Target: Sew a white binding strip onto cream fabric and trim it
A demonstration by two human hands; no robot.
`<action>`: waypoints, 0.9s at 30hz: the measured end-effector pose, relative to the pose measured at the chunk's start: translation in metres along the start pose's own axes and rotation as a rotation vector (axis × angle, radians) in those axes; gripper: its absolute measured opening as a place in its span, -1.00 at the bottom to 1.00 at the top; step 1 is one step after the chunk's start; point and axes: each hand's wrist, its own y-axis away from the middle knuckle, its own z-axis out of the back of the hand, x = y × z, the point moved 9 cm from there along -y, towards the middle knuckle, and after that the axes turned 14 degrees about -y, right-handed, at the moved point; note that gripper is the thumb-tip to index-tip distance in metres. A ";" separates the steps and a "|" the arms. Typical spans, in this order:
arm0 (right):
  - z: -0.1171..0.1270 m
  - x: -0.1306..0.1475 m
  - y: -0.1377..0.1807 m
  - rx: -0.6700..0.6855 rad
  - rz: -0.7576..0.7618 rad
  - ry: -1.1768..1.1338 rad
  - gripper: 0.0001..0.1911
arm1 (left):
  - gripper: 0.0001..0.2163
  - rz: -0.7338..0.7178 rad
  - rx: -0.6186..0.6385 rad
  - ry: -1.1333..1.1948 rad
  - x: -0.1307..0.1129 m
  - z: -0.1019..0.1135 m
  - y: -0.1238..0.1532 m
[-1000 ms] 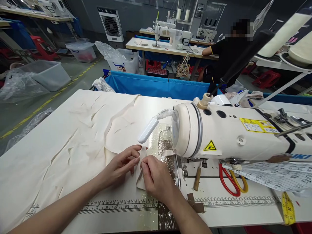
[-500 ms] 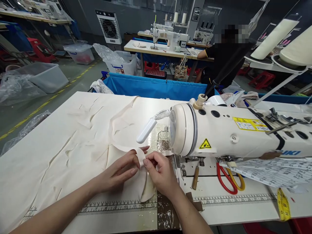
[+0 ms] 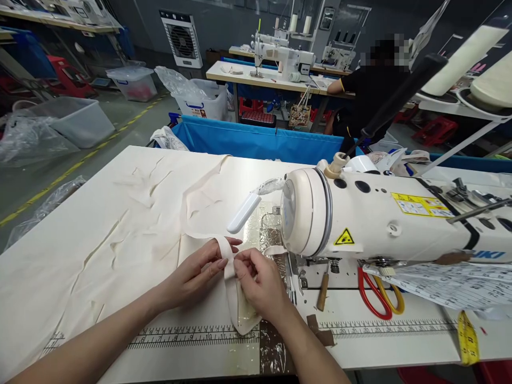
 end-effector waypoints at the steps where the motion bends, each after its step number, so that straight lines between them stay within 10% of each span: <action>1: 0.000 0.001 0.000 0.004 -0.012 -0.020 -0.85 | -0.79 -0.021 0.009 -0.007 -0.002 -0.001 0.000; 27: 0.009 -0.003 0.001 -0.015 -0.056 0.022 -0.75 | -0.75 -0.098 0.149 -0.100 -0.014 -0.017 0.004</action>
